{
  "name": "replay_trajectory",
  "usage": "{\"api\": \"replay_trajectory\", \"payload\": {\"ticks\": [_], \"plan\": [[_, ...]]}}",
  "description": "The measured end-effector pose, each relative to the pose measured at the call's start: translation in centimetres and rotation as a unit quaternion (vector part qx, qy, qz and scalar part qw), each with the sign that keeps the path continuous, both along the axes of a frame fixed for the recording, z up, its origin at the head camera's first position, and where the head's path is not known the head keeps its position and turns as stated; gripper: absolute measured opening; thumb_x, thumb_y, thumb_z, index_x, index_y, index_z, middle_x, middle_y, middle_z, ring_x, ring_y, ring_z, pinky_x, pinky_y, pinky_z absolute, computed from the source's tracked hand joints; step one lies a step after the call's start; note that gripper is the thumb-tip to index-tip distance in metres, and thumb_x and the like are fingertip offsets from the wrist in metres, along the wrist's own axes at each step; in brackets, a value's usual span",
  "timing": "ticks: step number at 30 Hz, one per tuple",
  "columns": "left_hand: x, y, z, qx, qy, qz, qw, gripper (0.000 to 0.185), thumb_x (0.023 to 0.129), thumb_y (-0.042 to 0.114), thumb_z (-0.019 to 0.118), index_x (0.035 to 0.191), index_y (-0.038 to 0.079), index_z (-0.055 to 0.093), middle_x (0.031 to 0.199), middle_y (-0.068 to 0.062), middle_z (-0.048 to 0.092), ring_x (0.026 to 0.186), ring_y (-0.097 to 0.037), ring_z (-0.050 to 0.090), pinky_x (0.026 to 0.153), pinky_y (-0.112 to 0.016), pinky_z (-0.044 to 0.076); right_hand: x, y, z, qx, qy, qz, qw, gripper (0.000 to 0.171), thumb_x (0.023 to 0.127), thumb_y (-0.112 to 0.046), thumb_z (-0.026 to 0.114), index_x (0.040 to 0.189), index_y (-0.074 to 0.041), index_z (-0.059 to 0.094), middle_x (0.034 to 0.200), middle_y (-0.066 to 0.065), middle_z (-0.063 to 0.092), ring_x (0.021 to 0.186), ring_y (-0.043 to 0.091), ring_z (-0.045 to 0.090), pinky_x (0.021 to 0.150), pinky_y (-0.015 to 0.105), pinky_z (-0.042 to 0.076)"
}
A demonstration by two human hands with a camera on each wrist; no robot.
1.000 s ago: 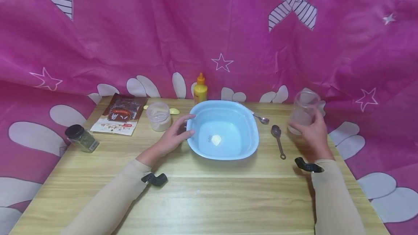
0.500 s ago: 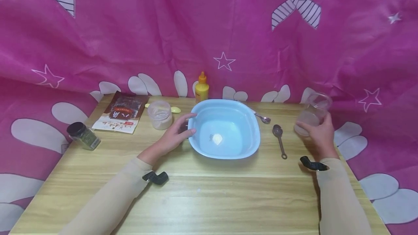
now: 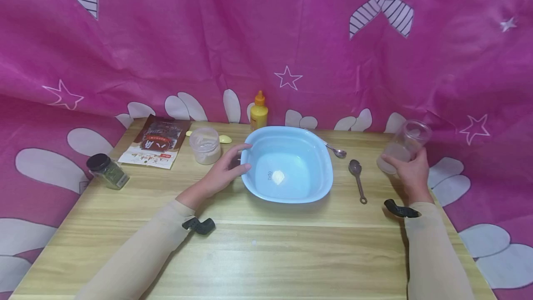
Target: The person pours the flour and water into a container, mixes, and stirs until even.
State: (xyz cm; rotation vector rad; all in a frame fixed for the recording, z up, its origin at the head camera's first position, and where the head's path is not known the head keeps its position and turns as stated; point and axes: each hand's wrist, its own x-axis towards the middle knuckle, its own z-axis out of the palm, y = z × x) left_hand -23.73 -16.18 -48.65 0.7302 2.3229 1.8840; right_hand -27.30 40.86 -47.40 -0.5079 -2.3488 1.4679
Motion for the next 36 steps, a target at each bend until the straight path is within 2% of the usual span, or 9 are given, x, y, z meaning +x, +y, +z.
{"api": "replay_trajectory", "payload": {"ticks": [7, 14, 18, 22, 26, 31, 33, 36], "plan": [[0.1, 0.0, 0.0, -0.008, -0.003, -0.002, 1.0000, 0.061, 0.110, 0.015, 0.068, 0.166, 0.010, 0.045, 0.161, -0.029, 0.053, 0.141, -0.050, 0.060, 0.119, -0.062, 0.052, 0.0, 0.1, -0.2, -0.030, -0.007, -0.010, 0.999, 0.111, 0.089, -0.034, 0.098, 0.175, -0.028, 0.028, 0.179, 0.007, 0.035, 0.159, 0.024, 0.036, 0.134, 0.038, 0.032], [0.1, -0.1, 0.0, -0.008, -0.005, -0.003, 1.0000, 0.061, 0.110, 0.016, 0.068, 0.166, 0.010, 0.045, 0.159, -0.030, 0.054, 0.140, -0.051, 0.061, 0.118, -0.064, 0.052, 0.1, -0.1, -0.6, -0.030, 0.005, 0.004, 1.000, 0.112, 0.090, -0.035, 0.096, 0.176, -0.028, 0.025, 0.179, 0.009, 0.034, 0.157, 0.024, 0.038, 0.134, 0.040, 0.032], [0.1, -0.2, 0.0, -0.004, -0.005, -0.005, 1.0000, 0.060, 0.110, 0.015, 0.068, 0.166, 0.010, 0.045, 0.160, -0.030, 0.054, 0.140, -0.051, 0.061, 0.117, -0.063, 0.053, 0.2, 0.0, -0.7, -0.023, 0.004, 0.017, 1.000, 0.112, 0.093, -0.037, 0.094, 0.177, -0.023, 0.023, 0.176, 0.014, 0.037, 0.155, 0.028, 0.041, 0.133, 0.041, 0.035], [0.0, -0.1, -0.1, -0.003, -0.003, -0.006, 1.0000, 0.060, 0.110, 0.015, 0.068, 0.166, 0.010, 0.045, 0.159, -0.030, 0.054, 0.138, -0.050, 0.062, 0.116, -0.061, 0.054, 0.4, 0.1, -0.8, -0.025, -0.011, 0.030, 0.999, 0.114, 0.095, -0.041, 0.092, 0.178, -0.017, 0.018, 0.178, 0.018, 0.033, 0.158, 0.031, 0.038, 0.133, 0.042, 0.035], [0.0, 0.0, -0.1, -0.003, -0.004, -0.006, 1.0000, 0.061, 0.110, 0.016, 0.068, 0.166, 0.011, 0.045, 0.161, -0.028, 0.053, 0.138, -0.050, 0.063, 0.116, -0.061, 0.054, 0.7, 0.5, -0.8, -0.041, -0.019, 0.045, 0.998, 0.111, 0.097, -0.040, 0.090, 0.178, -0.016, 0.018, 0.180, 0.018, 0.030, 0.161, 0.029, 0.036, 0.132, 0.037, 0.036], [0.1, 0.0, -0.1, -0.003, -0.005, -0.005, 1.0000, 0.061, 0.110, 0.016, 0.068, 0.167, 0.011, 0.045, 0.163, -0.027, 0.051, 0.139, -0.050, 0.062, 0.116, -0.060, 0.055, 1.4, 0.8, -0.4, -0.030, -0.032, 0.067, 0.997, 0.110, 0.100, -0.040, 0.087, 0.179, -0.013, 0.015, 0.181, 0.021, 0.025, 0.164, 0.035, 0.032, 0.133, 0.038, 0.035], [0.1, 0.0, 0.0, -0.003, -0.003, -0.005, 1.0000, 0.061, 0.111, 0.017, 0.068, 0.167, 0.011, 0.044, 0.164, -0.027, 0.050, 0.140, -0.050, 0.061, 0.117, -0.061, 0.054, 1.6, 0.8, -0.3, -0.019, -0.031, 0.076, 0.996, 0.108, 0.101, -0.038, 0.085, 0.179, -0.012, 0.015, 0.180, 0.023, 0.027, 0.162, 0.037, 0.035, 0.128, 0.031, 0.040], [0.1, -0.1, 0.1, -0.002, -0.001, -0.004, 1.0000, 0.061, 0.111, 0.017, 0.067, 0.167, 0.010, 0.044, 0.165, -0.027, 0.049, 0.141, -0.050, 0.060, 0.118, -0.061, 0.053, 2.0, 0.7, -0.1, -0.019, -0.027, 0.086, 0.996, 0.104, 0.102, -0.032, 0.084, 0.178, -0.010, 0.017, 0.177, 0.027, 0.032, 0.157, 0.038, 0.042, 0.111, 0.015, 0.048]]}}
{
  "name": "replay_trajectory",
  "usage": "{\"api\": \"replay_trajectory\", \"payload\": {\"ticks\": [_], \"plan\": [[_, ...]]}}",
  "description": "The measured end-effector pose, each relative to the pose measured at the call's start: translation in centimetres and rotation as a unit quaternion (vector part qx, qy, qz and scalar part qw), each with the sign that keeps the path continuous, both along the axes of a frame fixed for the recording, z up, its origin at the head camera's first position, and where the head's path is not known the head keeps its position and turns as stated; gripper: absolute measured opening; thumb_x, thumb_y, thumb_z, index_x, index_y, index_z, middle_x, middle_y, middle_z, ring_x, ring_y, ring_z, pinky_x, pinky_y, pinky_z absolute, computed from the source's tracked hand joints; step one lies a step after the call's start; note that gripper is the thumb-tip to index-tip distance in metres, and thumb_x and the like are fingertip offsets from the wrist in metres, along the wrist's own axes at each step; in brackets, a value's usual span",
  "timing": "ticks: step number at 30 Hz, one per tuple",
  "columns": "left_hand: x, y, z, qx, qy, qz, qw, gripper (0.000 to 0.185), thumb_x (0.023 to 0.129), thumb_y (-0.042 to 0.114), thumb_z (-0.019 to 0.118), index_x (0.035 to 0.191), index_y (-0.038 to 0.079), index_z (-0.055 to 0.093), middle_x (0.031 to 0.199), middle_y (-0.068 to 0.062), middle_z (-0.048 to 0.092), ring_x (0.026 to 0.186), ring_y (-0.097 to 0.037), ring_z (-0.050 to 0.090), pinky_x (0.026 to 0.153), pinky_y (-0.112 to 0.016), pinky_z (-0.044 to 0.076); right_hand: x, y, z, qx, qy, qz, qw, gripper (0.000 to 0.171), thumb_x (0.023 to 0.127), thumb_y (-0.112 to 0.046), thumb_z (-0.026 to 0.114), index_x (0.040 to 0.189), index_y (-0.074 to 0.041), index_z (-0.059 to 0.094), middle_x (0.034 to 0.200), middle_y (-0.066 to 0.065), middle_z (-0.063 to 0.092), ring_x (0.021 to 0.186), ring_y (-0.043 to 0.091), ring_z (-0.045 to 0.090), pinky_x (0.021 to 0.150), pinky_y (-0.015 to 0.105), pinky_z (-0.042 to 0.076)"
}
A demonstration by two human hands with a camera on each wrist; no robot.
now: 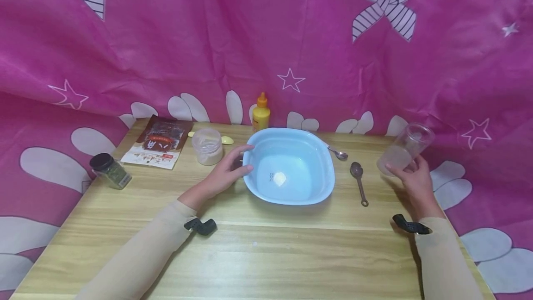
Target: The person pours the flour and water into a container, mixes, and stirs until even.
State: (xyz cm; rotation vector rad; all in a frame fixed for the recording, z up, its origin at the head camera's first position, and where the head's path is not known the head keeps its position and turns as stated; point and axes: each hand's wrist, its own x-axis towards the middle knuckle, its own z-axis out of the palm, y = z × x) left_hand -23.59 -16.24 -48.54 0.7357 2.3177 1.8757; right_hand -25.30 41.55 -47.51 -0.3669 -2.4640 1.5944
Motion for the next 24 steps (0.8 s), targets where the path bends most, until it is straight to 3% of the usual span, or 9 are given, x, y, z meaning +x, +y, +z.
{"api": "replay_trajectory", "payload": {"ticks": [3, 8, 13, 17, 24], "plan": [[0.0, 0.0, 0.0, 0.001, 0.000, 0.000, 1.0000, 0.061, 0.111, 0.016, 0.067, 0.167, 0.010, 0.044, 0.165, -0.027, 0.049, 0.142, -0.050, 0.060, 0.118, -0.060, 0.053, 0.6, -0.1, 0.2, 0.001, 0.003, 0.011, 1.000, 0.104, 0.103, -0.028, 0.083, 0.178, -0.008, 0.014, 0.175, 0.031, 0.032, 0.157, 0.040, 0.043, 0.098, 0.005, 0.049], [0.0, 0.1, 0.1, 0.001, 0.002, 0.000, 1.0000, 0.061, 0.110, 0.014, 0.068, 0.167, 0.010, 0.044, 0.164, -0.027, 0.050, 0.139, -0.050, 0.061, 0.115, -0.059, 0.056, 2.1, -0.4, 0.2, -0.011, -0.013, 0.030, 0.999, 0.109, 0.103, -0.032, 0.083, 0.179, -0.009, 0.008, 0.176, 0.031, 0.030, 0.159, 0.042, 0.042, 0.098, 0.007, 0.050], [-0.1, 0.1, 0.0, -0.001, 0.003, 0.000, 1.0000, 0.061, 0.110, 0.015, 0.068, 0.166, 0.010, 0.045, 0.164, -0.026, 0.050, 0.138, -0.050, 0.062, 0.114, -0.058, 0.057, 3.7, -1.0, 0.0, 0.016, -0.028, 0.041, 0.999, 0.112, 0.103, -0.041, 0.083, 0.179, -0.010, 0.007, 0.169, 0.030, 0.040, 0.140, 0.024, 0.057, 0.093, 0.010, 0.052], [-0.2, 0.1, -0.1, -0.002, 0.002, 0.001, 1.0000, 0.061, 0.110, 0.016, 0.068, 0.167, 0.011, 0.045, 0.164, -0.025, 0.050, 0.138, -0.049, 0.062, 0.114, -0.058, 0.057, 4.5, -1.7, 0.0, 0.039, -0.019, 0.050, 0.998, 0.106, 0.102, -0.043, 0.083, 0.177, -0.009, 0.017, 0.161, 0.027, 0.050, 0.126, 0.011, 0.059, 0.090, 0.010, 0.052], [-0.1, 0.0, 0.0, -0.002, 0.001, 0.001, 1.0000, 0.062, 0.110, 0.018, 0.068, 0.167, 0.011, 0.044, 0.164, -0.026, 0.050, 0.138, -0.049, 0.062, 0.115, -0.059, 0.056, 5.3, -3.1, 0.0, 0.075, -0.046, 0.060, 0.994, 0.108, 0.102, -0.051, 0.082, 0.174, -0.001, 0.019, 0.161, 0.025, 0.049, 0.135, 0.026, 0.054, 0.096, 0.017, 0.051]]}}
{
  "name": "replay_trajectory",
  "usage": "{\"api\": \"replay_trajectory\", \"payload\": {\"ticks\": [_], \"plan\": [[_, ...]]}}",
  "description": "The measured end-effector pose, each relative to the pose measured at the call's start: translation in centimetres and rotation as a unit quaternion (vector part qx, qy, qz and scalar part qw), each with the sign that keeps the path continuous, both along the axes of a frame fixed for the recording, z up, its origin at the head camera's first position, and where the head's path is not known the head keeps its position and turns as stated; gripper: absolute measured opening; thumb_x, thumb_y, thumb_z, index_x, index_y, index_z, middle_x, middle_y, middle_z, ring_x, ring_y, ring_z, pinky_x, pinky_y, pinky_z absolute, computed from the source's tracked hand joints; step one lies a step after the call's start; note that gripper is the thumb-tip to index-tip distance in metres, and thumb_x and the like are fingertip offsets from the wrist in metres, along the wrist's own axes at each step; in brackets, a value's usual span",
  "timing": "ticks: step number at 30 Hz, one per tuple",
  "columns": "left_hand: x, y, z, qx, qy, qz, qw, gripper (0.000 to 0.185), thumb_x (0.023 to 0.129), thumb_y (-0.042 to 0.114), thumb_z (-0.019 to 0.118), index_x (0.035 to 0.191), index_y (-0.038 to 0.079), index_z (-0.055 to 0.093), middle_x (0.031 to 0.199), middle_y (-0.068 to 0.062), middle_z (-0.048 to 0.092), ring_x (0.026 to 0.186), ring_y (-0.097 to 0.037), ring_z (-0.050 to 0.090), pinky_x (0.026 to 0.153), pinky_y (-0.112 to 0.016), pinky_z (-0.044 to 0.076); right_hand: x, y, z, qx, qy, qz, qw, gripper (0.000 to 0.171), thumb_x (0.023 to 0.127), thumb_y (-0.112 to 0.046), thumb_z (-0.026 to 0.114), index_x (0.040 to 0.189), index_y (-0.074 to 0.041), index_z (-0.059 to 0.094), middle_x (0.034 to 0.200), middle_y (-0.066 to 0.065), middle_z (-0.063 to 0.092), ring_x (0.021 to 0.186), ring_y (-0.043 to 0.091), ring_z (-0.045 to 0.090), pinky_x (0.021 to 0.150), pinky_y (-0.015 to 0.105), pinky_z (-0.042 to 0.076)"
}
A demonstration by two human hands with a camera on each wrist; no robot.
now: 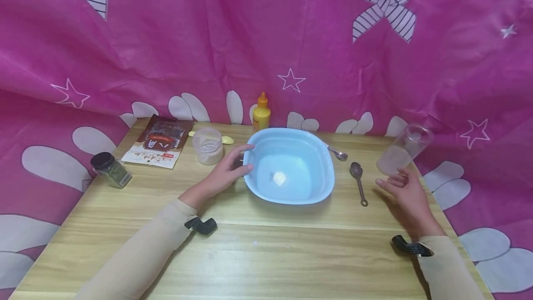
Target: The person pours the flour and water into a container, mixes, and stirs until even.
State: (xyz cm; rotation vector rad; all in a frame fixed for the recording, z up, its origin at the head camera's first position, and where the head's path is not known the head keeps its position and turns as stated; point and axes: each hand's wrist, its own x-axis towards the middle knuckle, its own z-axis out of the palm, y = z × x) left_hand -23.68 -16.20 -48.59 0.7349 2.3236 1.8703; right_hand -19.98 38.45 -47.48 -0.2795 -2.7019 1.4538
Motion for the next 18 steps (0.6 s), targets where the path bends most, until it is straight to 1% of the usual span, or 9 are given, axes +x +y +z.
{"api": "replay_trajectory", "payload": {"ticks": [2, 4, 6, 8, 10, 13, 15, 18], "plan": [[0.0, 0.0, 0.0, -0.001, -0.002, 0.001, 1.0000, 0.062, 0.110, 0.019, 0.068, 0.167, 0.012, 0.044, 0.164, -0.026, 0.050, 0.139, -0.049, 0.062, 0.115, -0.059, 0.056, 0.1, -0.5, 0.0, 0.014, -0.003, 0.013, 1.000, 0.107, 0.102, -0.051, 0.082, 0.173, 0.002, 0.021, 0.160, 0.026, 0.051, 0.137, 0.030, 0.054, 0.095, 0.014, 0.049], [0.1, 0.0, 0.0, -0.002, -0.004, 0.001, 1.0000, 0.062, 0.111, 0.020, 0.068, 0.167, 0.013, 0.045, 0.165, -0.025, 0.050, 0.139, -0.048, 0.062, 0.116, -0.058, 0.056, 0.1, -1.0, 0.0, 0.022, -0.002, 0.029, 0.999, 0.103, 0.102, -0.048, 0.082, 0.172, 0.003, 0.026, 0.157, 0.027, 0.053, 0.136, 0.033, 0.055, 0.093, 0.010, 0.047], [0.1, 0.0, 0.1, -0.002, -0.006, 0.002, 1.0000, 0.062, 0.110, 0.020, 0.069, 0.167, 0.013, 0.045, 0.163, -0.026, 0.051, 0.139, -0.048, 0.062, 0.115, -0.059, 0.056, 0.2, -1.5, 0.1, 0.032, -0.005, 0.042, 0.999, 0.100, 0.102, -0.047, 0.083, 0.170, 0.004, 0.031, 0.154, 0.028, 0.055, 0.134, 0.035, 0.056, 0.092, 0.011, 0.048], [0.1, 0.0, 0.1, -0.002, -0.006, 0.002, 1.0000, 0.062, 0.110, 0.020, 0.069, 0.167, 0.012, 0.045, 0.163, -0.026, 0.051, 0.138, -0.049, 0.062, 0.115, -0.059, 0.056, 0.3, -2.1, 0.1, 0.036, -0.016, 0.049, 0.998, 0.098, 0.101, -0.048, 0.084, 0.169, 0.003, 0.035, 0.153, 0.026, 0.056, 0.134, 0.035, 0.056, 0.093, 0.016, 0.048], [0.1, 0.0, 0.2, -0.001, -0.005, 0.002, 1.0000, 0.062, 0.110, 0.019, 0.069, 0.167, 0.012, 0.045, 0.164, -0.026, 0.051, 0.139, -0.049, 0.062, 0.115, -0.059, 0.056, 0.3, -2.5, 0.0, 0.035, -0.032, 0.055, 0.997, 0.096, 0.100, -0.048, 0.085, 0.168, 0.001, 0.038, 0.152, 0.025, 0.056, 0.133, 0.035, 0.055, 0.097, 0.024, 0.049], [0.1, 0.0, 0.2, -0.001, -0.004, 0.001, 1.0000, 0.062, 0.110, 0.018, 0.069, 0.167, 0.011, 0.045, 0.164, -0.026, 0.050, 0.139, -0.049, 0.062, 0.115, -0.059, 0.056, 0.4, -3.0, -0.2, 0.051, -0.042, 0.066, 0.996, 0.091, 0.099, -0.051, 0.085, 0.164, 0.001, 0.046, 0.151, 0.024, 0.059, 0.130, 0.035, 0.057, 0.099, 0.033, 0.049], [0.1, 0.0, 0.1, 0.000, -0.005, 0.002, 1.0000, 0.062, 0.110, 0.017, 0.069, 0.167, 0.011, 0.045, 0.163, -0.026, 0.051, 0.139, -0.049, 0.062, 0.115, -0.058, 0.057, 0.4, -3.2, -0.4, 0.068, -0.041, 0.074, 0.994, 0.088, 0.099, -0.051, 0.085, 0.160, 0.002, 0.051, 0.147, 0.023, 0.062, 0.126, 0.034, 0.059, 0.098, 0.035, 0.050], [0.1, 0.0, 0.1, 0.000, -0.005, 0.001, 1.0000, 0.061, 0.110, 0.017, 0.068, 0.167, 0.011, 0.045, 0.162, -0.027, 0.052, 0.138, -0.049, 0.063, 0.114, -0.058, 0.057, 0.3, -3.4, -0.6, 0.095, -0.027, 0.083, 0.992, 0.079, 0.099, -0.049, 0.085, 0.152, 0.004, 0.060, 0.138, 0.023, 0.068, 0.116, 0.032, 0.061, 0.092, 0.036, 0.050]]}}
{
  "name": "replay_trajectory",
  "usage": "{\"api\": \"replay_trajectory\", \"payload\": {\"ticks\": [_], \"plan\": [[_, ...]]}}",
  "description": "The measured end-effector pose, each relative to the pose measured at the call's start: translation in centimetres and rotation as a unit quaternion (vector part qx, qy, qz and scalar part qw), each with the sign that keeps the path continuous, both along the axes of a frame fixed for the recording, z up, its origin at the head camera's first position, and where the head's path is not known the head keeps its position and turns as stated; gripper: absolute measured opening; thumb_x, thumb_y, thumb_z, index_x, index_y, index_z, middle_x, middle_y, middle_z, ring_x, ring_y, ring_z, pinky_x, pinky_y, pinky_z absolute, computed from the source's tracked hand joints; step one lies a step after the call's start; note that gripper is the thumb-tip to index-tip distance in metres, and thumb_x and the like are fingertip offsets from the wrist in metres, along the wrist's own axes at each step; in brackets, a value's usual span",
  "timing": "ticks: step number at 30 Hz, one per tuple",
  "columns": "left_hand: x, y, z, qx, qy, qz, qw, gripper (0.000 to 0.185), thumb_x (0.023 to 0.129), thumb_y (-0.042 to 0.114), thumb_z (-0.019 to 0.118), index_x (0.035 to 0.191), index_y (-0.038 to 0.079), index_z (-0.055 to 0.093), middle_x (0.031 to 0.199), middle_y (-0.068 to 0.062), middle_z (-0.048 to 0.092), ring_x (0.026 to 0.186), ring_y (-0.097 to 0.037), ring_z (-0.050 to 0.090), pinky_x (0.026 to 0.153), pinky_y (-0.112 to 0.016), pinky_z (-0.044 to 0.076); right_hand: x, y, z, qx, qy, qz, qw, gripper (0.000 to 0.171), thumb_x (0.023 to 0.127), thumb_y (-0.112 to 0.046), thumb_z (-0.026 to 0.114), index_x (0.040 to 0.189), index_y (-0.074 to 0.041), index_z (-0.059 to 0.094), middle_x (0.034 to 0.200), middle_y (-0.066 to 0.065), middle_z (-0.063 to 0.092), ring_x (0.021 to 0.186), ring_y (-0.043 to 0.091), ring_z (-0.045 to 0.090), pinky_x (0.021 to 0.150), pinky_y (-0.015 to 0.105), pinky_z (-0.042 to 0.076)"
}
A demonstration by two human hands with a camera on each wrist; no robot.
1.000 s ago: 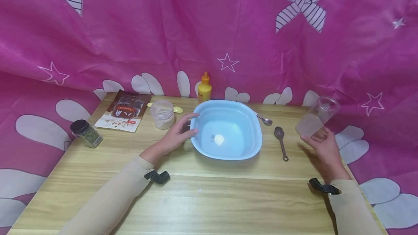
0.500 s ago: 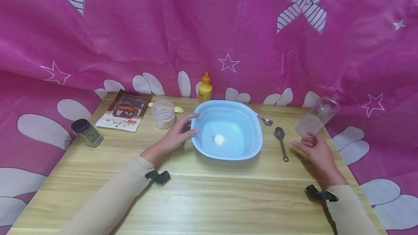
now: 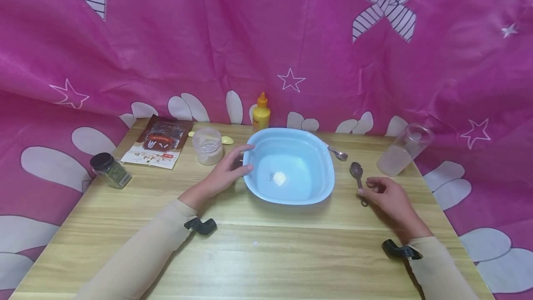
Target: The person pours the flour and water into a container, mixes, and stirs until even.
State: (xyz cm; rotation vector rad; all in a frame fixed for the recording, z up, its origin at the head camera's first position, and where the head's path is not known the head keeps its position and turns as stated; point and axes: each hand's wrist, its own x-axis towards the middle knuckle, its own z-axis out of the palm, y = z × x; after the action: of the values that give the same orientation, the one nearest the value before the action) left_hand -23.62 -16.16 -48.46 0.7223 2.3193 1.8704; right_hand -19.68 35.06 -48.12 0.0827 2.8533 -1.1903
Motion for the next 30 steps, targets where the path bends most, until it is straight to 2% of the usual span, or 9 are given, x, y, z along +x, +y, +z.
{"api": "replay_trajectory", "payload": {"ticks": [6, 13, 17, 21, 30], "plan": [[0.08, -0.01, 0.01, -0.003, 0.003, 0.000, 1.0000, 0.061, 0.110, 0.016, 0.068, 0.167, 0.011, 0.045, 0.163, -0.027, 0.051, 0.138, -0.049, 0.062, 0.116, -0.059, 0.055, -0.26, -0.21, -0.62, 0.028, 0.019, 0.007, 0.999, 0.068, 0.097, -0.049, 0.087, 0.141, 0.000, 0.072, 0.123, 0.017, 0.070, 0.104, 0.027, 0.058, 0.083, 0.033, 0.048], [0.08, -0.04, 0.12, -0.006, 0.001, 0.003, 1.0000, 0.061, 0.110, 0.016, 0.068, 0.166, 0.011, 0.045, 0.162, -0.027, 0.052, 0.139, -0.050, 0.062, 0.116, -0.061, 0.055, -0.42, -0.71, -0.69, 0.031, 0.017, 0.014, 0.999, 0.046, 0.100, -0.037, 0.087, 0.128, -0.001, 0.080, 0.117, 0.014, 0.071, 0.102, 0.027, 0.062, 0.087, 0.036, 0.049], [0.02, -0.07, 0.08, -0.008, 0.001, 0.003, 1.0000, 0.060, 0.110, 0.016, 0.068, 0.166, 0.011, 0.045, 0.162, -0.027, 0.053, 0.139, -0.049, 0.062, 0.117, -0.061, 0.054, -0.31, -1.03, -0.46, 0.056, 0.030, 0.021, 0.998, 0.036, 0.098, -0.032, 0.088, 0.118, -0.002, 0.084, 0.112, 0.013, 0.073, 0.100, 0.026, 0.064, 0.087, 0.037, 0.050], [-0.01, -0.03, 0.04, -0.009, 0.000, 0.003, 1.0000, 0.061, 0.110, 0.016, 0.068, 0.166, 0.011, 0.045, 0.161, -0.028, 0.053, 0.139, -0.049, 0.062, 0.117, -0.061, 0.054, -0.23, -1.04, -0.39, 0.082, 0.035, 0.022, 0.996, 0.033, 0.098, -0.030, 0.089, 0.116, -0.003, 0.084, 0.112, 0.014, 0.071, 0.101, 0.028, 0.062, 0.088, 0.039, 0.049], [0.03, 0.03, 0.07, -0.006, -0.001, 0.003, 1.0000, 0.061, 0.110, 0.015, 0.068, 0.166, 0.010, 0.045, 0.160, -0.029, 0.054, 0.139, -0.050, 0.062, 0.117, -0.061, 0.054, -0.20, -1.02, -0.55, 0.089, 0.041, 0.008, 0.995, 0.032, 0.097, -0.028, 0.089, 0.114, 0.000, 0.083, 0.114, 0.017, 0.073, 0.100, 0.030, 0.064, 0.087, 0.040, 0.050]]}}
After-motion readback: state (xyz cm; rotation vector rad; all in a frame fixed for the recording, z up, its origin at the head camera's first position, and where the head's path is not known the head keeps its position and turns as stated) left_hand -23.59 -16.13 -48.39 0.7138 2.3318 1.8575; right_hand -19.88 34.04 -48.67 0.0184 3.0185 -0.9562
